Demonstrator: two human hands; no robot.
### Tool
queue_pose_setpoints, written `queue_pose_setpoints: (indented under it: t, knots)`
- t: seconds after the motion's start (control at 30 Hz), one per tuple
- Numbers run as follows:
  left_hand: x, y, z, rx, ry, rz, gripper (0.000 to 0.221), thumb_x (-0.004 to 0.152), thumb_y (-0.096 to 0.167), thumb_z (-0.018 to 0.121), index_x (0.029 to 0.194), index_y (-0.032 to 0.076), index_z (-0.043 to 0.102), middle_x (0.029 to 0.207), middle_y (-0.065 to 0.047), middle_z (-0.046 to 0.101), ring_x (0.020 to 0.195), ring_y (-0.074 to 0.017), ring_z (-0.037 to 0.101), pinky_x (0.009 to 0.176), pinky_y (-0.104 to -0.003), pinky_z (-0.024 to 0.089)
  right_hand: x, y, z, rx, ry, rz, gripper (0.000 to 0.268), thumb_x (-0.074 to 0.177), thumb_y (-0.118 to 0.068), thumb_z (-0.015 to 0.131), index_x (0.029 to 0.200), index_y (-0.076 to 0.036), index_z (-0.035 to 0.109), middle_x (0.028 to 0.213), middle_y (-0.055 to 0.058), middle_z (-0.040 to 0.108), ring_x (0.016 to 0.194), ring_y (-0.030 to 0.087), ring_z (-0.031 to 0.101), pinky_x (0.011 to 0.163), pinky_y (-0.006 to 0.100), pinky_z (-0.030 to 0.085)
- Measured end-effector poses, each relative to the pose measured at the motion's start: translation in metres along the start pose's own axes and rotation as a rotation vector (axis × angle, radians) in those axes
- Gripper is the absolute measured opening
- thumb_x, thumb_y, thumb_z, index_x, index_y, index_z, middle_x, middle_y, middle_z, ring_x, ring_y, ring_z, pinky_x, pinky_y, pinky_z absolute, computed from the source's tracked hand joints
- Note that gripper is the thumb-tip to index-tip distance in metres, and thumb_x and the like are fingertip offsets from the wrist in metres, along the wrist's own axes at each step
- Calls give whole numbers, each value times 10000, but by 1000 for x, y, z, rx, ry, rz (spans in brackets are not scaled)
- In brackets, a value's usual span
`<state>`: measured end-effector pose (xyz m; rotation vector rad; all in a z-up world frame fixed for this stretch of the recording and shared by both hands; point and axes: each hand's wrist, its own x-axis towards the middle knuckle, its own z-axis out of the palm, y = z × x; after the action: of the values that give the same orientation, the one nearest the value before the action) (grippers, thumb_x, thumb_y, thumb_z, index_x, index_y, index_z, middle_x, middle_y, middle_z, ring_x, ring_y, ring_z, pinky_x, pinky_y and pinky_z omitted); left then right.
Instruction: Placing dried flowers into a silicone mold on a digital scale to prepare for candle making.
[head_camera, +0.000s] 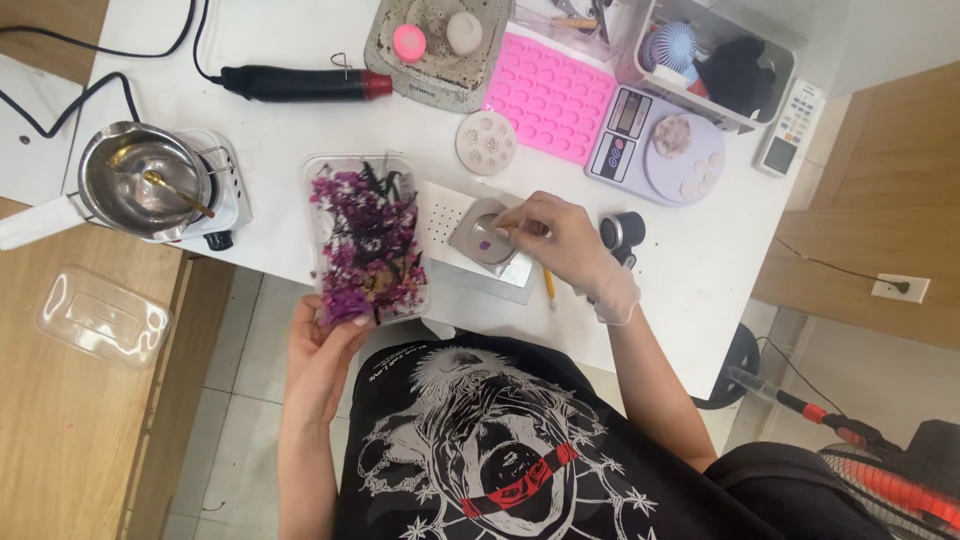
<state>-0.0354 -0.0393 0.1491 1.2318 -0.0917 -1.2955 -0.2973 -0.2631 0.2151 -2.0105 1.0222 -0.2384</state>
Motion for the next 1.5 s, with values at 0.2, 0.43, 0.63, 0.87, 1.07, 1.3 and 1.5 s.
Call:
queue_pose_setpoints:
  t: [0.2, 0.43, 0.63, 0.87, 1.07, 1.3, 1.5]
  knots:
    - [39, -12, 26, 50, -172, -69, 327, 933, -19, 674, 1180, 8, 461, 1165, -130, 676, 1092, -219, 667, 1007, -394, 564, -9, -9, 12, 95, 159, 74, 178, 926, -109, 736, 1098, -98, 781, 912, 34, 671, 733, 110, 596, 689, 270, 521]
    - [67, -11, 26, 120, -220, -173, 372, 893, 5, 661, 1189, -3, 435, 1177, -152, 654, 1091, -224, 677, 1013, -408, 555, -8, -18, 24, 59, 309, 35, 192, 940, -87, 714, 1127, -92, 757, 944, 35, 687, 760, 112, 627, 716, 267, 534]
    - [79, -9, 21, 168, -308, -166, 374, 917, 80, 665, 1190, -6, 424, 1177, -123, 635, 1131, -214, 650, 1011, -418, 532, 1, -29, 27, -18, 336, 26, 193, 943, -77, 715, 1133, -85, 753, 905, 49, 658, 759, 135, 618, 717, 282, 527]
    - [85, -12, 14, 328, -395, -121, 403, 916, 150, 717, 1195, 1, 467, 1144, -137, 678, 1072, -201, 667, 937, -364, 583, -2, -58, 37, -144, 229, -161, 231, 901, -116, 771, 1130, -145, 772, 885, 32, 640, 778, 179, 636, 715, 314, 523]
    - [80, 5, 28, 355, -372, -202, 418, 920, 335, 707, 1153, 32, 539, 1105, -99, 696, 1026, -159, 693, 893, -322, 574, 0, -73, 68, -453, 201, -425, 309, 839, -252, 836, 1140, -215, 775, 936, 8, 612, 879, 219, 619, 770, 364, 496]
    - [87, -7, 31, 380, -310, -170, 451, 911, 398, 729, 1076, 13, 563, 1050, -88, 695, 991, -147, 678, 868, -321, 579, 4, -82, 71, -599, 191, -464, 324, 849, -277, 822, 1161, -205, 769, 960, -16, 610, 900, 190, 598, 797, 357, 436]
    - [90, -13, 29, 394, -300, -176, 427, 911, 392, 732, 1046, 27, 555, 1024, -73, 696, 970, -134, 686, 835, -317, 596, 5, -80, 74, -665, 233, -495, 286, 870, -249, 818, 1147, -198, 770, 963, -30, 611, 902, 169, 598, 799, 357, 414]
